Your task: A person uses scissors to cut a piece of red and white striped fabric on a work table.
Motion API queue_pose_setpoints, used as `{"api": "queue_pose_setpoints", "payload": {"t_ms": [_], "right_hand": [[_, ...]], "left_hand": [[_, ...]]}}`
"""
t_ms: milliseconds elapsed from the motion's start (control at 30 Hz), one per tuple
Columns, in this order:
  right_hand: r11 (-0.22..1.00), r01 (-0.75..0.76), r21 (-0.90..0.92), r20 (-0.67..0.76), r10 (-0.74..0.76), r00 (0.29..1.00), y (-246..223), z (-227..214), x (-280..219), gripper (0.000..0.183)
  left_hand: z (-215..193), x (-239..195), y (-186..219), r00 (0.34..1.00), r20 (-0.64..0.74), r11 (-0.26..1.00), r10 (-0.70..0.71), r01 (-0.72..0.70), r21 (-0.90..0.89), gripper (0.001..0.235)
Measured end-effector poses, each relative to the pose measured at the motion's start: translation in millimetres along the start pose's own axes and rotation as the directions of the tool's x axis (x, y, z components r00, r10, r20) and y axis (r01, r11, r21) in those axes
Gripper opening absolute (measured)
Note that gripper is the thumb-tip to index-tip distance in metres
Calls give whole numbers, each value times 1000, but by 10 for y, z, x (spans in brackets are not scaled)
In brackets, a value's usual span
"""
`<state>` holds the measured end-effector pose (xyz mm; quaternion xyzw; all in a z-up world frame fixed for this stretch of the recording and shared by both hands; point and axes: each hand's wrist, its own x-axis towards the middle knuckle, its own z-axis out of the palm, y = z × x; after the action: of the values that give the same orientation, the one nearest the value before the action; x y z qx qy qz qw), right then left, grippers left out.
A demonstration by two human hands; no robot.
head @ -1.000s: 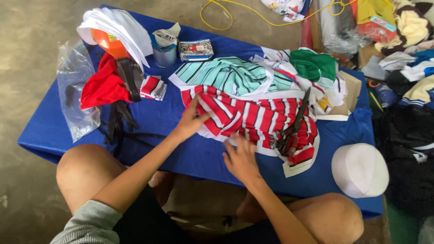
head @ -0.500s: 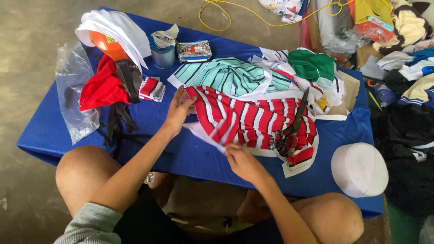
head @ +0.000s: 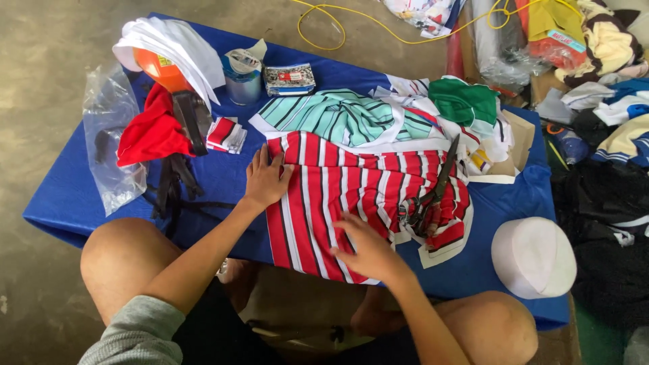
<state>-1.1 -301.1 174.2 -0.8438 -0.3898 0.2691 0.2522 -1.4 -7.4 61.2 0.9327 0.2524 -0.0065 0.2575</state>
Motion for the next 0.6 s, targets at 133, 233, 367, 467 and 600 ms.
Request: {"api": "queue_pose_setpoints", "payload": {"t_ms": [133, 233, 367, 467, 600], "right_hand": [[960, 35, -279, 125, 0, 992, 128, 233, 119, 73], [939, -32, -341, 197, 104, 975, 171, 298, 106, 76], [929, 103, -356, -34, -123, 992, 620, 588, 241, 41], [899, 136, -416, -213, -241, 947, 896, 771, 361, 13], [969, -42, -245, -318, -39, 947, 812, 774, 473, 17]], "left_hand": [[209, 474, -280, 993, -114, 1000, 20, -20, 3, 53], [267, 731, -333, 979, -195, 994, -55, 36, -104, 59], [352, 869, -257, 974, -179, 985, -138, 115, -132, 33], [234, 913, -25, 982, -176, 990, -71, 47, -132, 23], [-302, 1082, 440, 990, -125, 949, -57, 15, -315, 34]]}}
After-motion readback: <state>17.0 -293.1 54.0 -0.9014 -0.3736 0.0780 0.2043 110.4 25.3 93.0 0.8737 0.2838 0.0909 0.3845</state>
